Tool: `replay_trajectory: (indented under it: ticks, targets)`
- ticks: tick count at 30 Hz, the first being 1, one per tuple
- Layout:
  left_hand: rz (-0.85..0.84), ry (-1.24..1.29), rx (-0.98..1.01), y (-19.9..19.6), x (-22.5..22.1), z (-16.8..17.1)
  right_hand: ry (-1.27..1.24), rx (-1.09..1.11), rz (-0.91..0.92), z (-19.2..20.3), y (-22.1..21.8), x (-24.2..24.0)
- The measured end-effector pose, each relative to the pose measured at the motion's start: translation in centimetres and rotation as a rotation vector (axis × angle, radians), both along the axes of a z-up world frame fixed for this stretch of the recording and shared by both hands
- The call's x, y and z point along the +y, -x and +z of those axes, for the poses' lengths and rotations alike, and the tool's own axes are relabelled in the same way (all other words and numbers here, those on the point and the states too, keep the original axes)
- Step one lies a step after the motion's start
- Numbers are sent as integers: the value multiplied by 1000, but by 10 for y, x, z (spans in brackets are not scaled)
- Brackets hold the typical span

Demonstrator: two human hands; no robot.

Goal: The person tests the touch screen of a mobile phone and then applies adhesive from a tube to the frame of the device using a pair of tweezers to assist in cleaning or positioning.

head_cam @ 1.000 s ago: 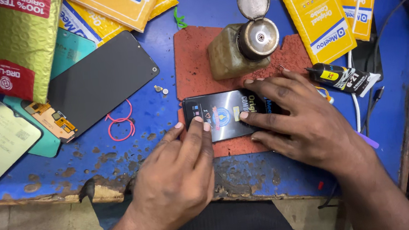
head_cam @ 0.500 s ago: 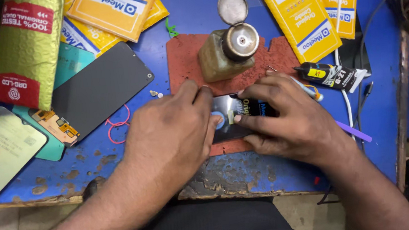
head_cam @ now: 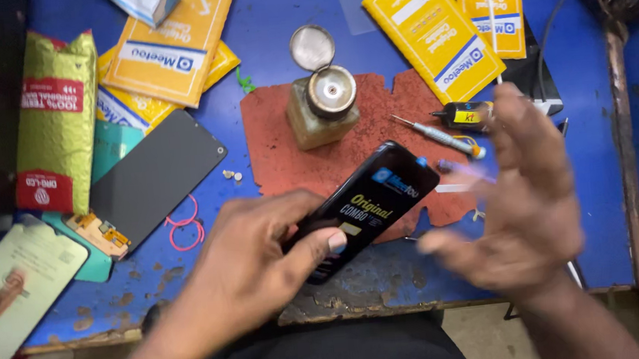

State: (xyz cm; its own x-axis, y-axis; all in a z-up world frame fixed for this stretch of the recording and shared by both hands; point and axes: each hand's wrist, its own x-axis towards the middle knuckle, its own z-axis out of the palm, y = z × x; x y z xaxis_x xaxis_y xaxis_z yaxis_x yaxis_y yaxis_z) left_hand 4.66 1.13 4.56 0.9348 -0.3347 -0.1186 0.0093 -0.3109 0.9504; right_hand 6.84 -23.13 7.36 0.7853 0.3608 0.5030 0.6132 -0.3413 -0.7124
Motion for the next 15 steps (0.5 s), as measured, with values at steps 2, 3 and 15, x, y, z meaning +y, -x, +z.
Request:
replay_trajectory:
  ticks: [2, 3, 15]
  targets:
    - [112, 171, -16, 13, -10, -8, -379, 350, -141, -2, 17, 0]
    - [142, 212, -15, 20, -15, -11, -447, 479, -125, -7, 22, -1]
    - [264, 312, 91, 46, -36, -25, -603, 801, -114, -38, 32, 3]
